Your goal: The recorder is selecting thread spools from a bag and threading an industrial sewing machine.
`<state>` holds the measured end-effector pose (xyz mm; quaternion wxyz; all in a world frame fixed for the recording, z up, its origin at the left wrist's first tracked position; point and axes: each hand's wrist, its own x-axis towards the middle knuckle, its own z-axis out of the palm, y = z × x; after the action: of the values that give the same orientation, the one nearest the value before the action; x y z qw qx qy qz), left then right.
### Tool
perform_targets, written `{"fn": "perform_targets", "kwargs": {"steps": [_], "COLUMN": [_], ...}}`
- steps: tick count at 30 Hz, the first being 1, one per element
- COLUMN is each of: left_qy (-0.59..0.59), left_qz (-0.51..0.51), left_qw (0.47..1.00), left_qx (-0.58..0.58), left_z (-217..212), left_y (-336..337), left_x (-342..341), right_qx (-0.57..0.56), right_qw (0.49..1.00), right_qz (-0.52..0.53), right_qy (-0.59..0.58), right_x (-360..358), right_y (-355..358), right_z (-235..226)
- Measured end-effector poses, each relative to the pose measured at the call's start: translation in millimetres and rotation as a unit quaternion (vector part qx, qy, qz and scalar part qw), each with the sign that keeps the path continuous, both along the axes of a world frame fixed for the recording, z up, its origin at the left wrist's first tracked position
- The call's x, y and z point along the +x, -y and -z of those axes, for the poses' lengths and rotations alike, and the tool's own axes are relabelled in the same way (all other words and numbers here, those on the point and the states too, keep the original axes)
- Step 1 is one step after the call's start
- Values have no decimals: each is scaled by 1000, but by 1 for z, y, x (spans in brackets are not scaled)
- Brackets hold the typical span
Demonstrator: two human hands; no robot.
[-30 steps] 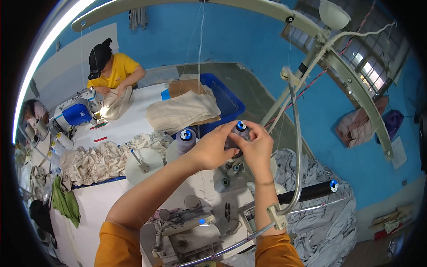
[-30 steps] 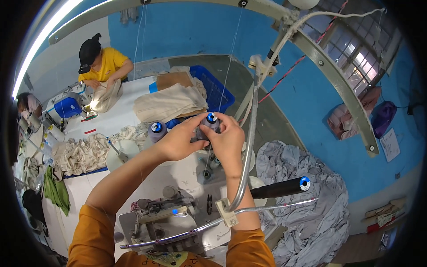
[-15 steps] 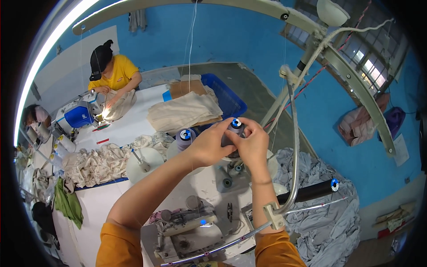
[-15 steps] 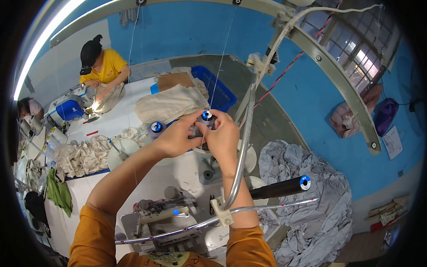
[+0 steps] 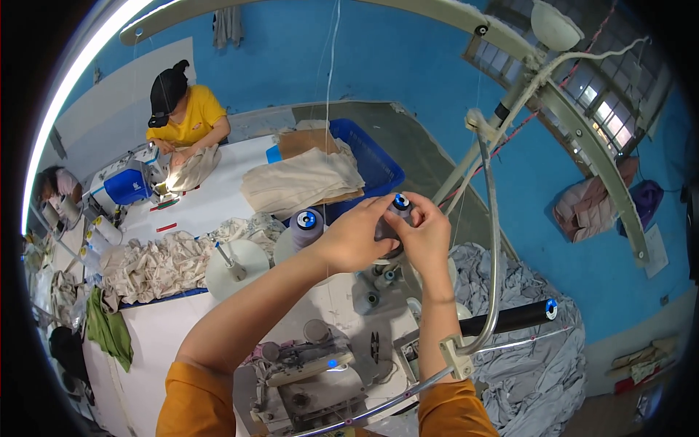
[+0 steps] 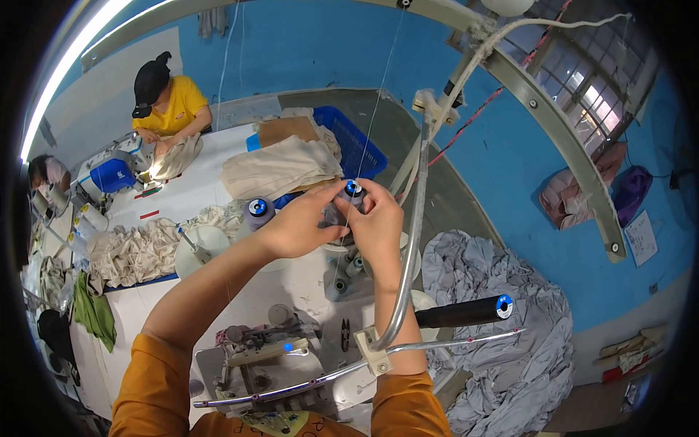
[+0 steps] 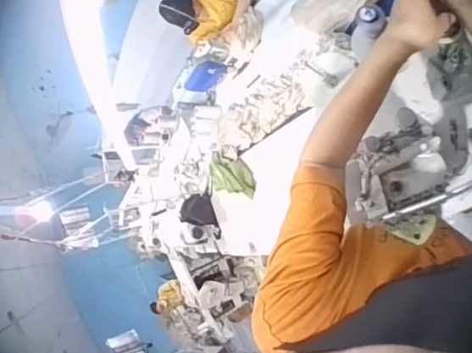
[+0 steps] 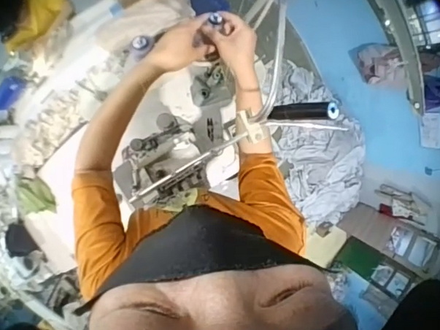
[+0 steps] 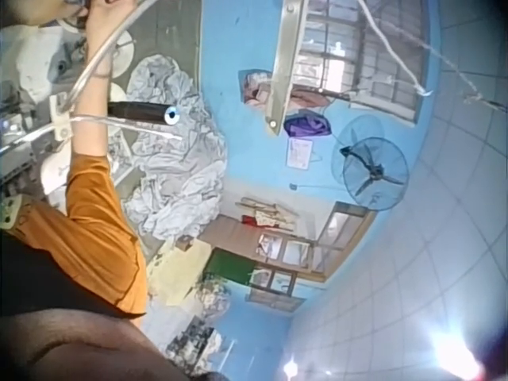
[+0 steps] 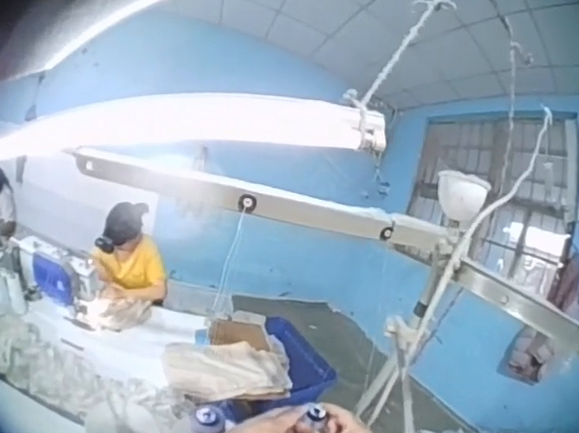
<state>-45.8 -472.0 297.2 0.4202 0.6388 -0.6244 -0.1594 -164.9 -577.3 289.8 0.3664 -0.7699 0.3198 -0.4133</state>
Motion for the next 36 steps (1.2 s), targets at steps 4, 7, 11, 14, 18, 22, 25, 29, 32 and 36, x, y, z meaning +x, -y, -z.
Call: {"fn": "perform_targets", "kwargs": {"steps": [4, 7, 11, 14, 18, 22, 25, 29, 32, 36], "left_qy": [-37, -53, -65, -51, -47, -79, -98, -58, -47, -25], "left_qz": [0, 0, -5, 0, -14, -5, 6, -3, 4, 6], "left_qw": [999, 998, 997, 998, 998, 996, 994, 998, 999, 999], "left_qx": [22, 30, 46, 27, 42, 42, 47, 11, 5, 21], "left_z": [-2, -3, -5, -1, -5, -11, -12, -2, 0, -1], "left_y": [-2, -2, -5, -3, -4, -7, -8, -6, -6, -4], "left_x": [0, -2, -2, 1, -1, 2, 3, 4, 5, 2], "right_qx": [-11, -27, -69, -68, -71, -73, -99, -46, -36, -20], "right_qw": [1000, 1000, 997, 997, 997, 997, 995, 999, 999, 1000], "right_qz": [4, 11, 9, 5, 1, -10, -11, -12, -18, -19], "right_qy": [-6, -1, -16, -22, -25, -4, -22, -16, -13, 9], "right_x": [-1, -2, -4, -3, -1, 3, 5, 3, 1, -2], "right_y": [-2, -4, -11, -13, -11, -14, -11, -10, -10, -5], "right_z": [-1, -2, -7, -8, -11, -14, -8, -4, -3, 2]}}
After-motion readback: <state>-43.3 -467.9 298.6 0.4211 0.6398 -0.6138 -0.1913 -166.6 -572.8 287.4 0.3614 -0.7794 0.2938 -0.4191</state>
